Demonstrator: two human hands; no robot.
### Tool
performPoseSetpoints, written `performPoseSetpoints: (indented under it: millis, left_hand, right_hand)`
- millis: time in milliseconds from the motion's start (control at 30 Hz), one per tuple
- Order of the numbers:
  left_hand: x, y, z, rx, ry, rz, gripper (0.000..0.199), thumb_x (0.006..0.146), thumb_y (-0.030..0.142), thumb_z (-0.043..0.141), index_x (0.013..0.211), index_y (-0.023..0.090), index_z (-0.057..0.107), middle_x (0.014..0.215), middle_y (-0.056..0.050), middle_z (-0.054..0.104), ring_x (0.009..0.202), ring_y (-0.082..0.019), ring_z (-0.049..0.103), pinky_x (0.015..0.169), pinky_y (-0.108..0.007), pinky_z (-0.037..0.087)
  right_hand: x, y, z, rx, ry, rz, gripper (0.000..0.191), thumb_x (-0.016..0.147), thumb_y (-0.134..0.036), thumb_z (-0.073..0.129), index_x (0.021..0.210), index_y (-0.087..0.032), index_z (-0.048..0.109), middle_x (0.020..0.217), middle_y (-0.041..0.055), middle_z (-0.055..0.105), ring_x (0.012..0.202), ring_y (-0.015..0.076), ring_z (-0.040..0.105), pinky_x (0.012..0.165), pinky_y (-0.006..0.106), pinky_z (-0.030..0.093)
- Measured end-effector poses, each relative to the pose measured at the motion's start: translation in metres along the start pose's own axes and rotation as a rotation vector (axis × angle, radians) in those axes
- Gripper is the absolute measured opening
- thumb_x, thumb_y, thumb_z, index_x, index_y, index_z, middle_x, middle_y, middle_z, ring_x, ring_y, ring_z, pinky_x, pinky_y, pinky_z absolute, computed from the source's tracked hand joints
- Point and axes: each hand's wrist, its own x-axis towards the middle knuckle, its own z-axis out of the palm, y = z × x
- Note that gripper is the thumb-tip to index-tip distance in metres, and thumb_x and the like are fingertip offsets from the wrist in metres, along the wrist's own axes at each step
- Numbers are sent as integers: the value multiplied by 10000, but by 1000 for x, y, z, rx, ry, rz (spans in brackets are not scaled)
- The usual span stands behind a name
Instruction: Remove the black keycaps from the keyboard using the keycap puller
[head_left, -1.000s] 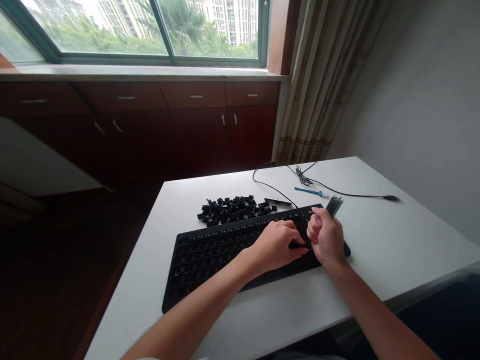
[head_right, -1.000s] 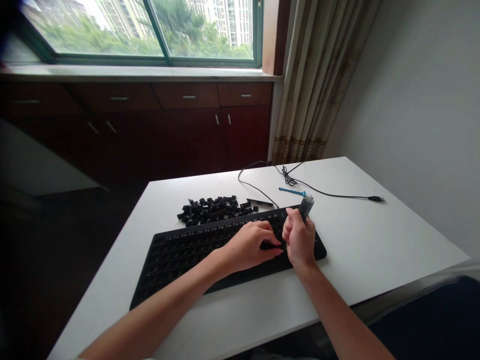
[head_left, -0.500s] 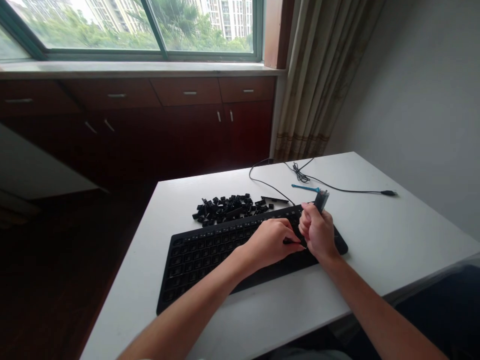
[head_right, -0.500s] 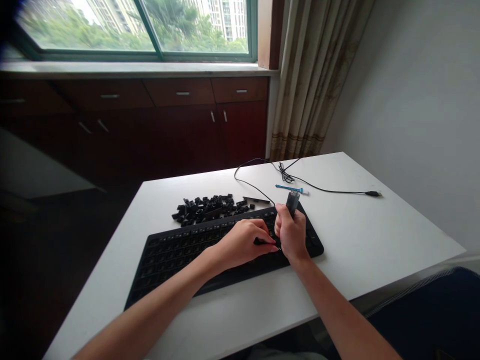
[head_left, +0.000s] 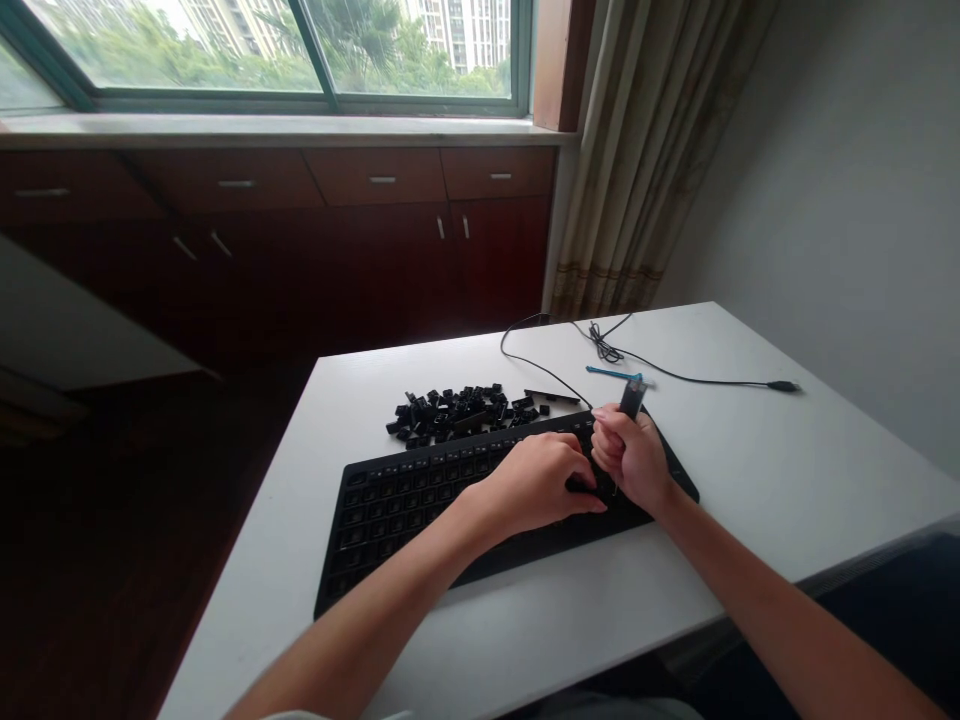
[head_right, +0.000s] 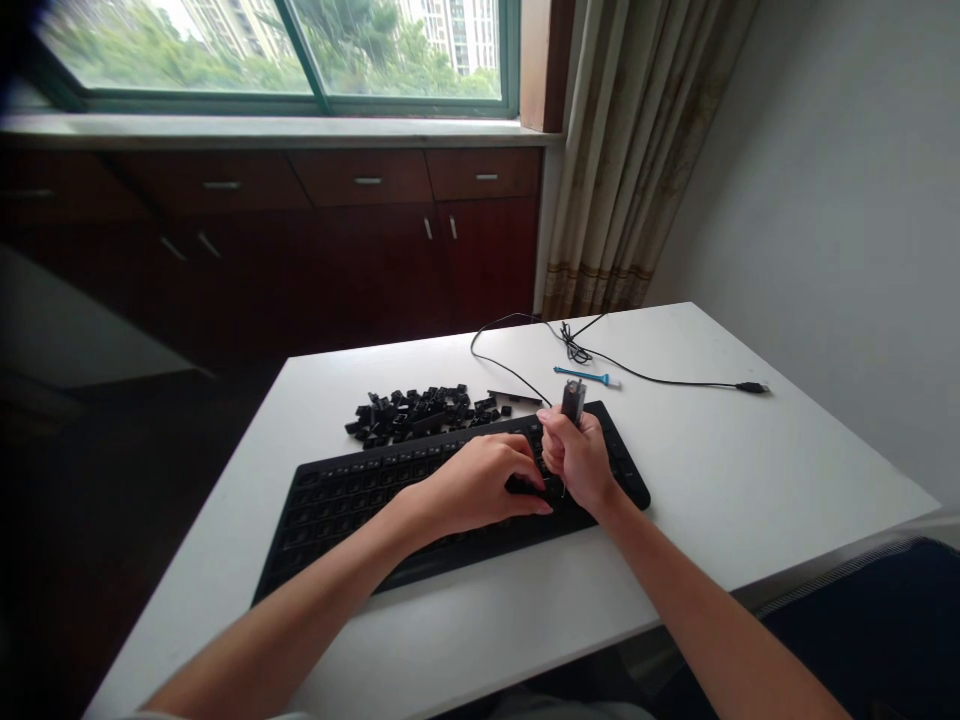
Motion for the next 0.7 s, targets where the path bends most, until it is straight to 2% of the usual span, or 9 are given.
performPoseSetpoints:
  millis: [100,167,267,400,600,700]
  left_hand:
    - [0,1,0,9,4,5,203,830,403,821,920,222,803,962,-28,727,859,-195,691,759,-272,511]
    - [-1,1,1,15,12,2,201,826,403,824,909,221,798,948,-27,723,848,-196,688,737,-272,505]
    - [-1,1,5,23,31,-9,210,829,418,816,898,222,789,928,-28,713,833,-198,680,712,-277,493]
    - [0,0,11,24,57,-25,224,843,440,797,881,221,771,932,-24,704,834,-194,671,711,-278,485]
    - [0,1,14,15,72,-45,238,834,443,802,880,214,751,936,-22,696,848,-197,670,733,-278,493]
    - [-1,2,13,18,78,-64,307,820,449,812,1000,208,749,1004,-43,695,874,-210,674,745,-284,506]
  right_hand:
    - [3,-2,-1,-59,-46,57,427,760,-288,774,511,-213,436,402,-93,349,328,46,240,321,206,171]
    - [2,1,1,-75,-15,29,447,790,-306,759,509,-215,424,399,-94,341,332,46,245,327,209,181]
    - [-4,8,3,-93,118,-103,475,849,-339,716,518,-220,396,412,-95,327,350,51,258,344,217,212]
    - [-19,10,3,-74,347,-297,473,851,-293,719,540,-224,370,447,-92,322,372,59,276,356,235,211]
    - [-39,8,8,130,549,-380,449,868,-218,647,547,-219,332,466,-94,279,374,60,245,362,244,203]
    - [-42,10,13,157,629,-418,440,871,-213,627,551,-219,326,471,-90,283,389,66,251,369,245,216]
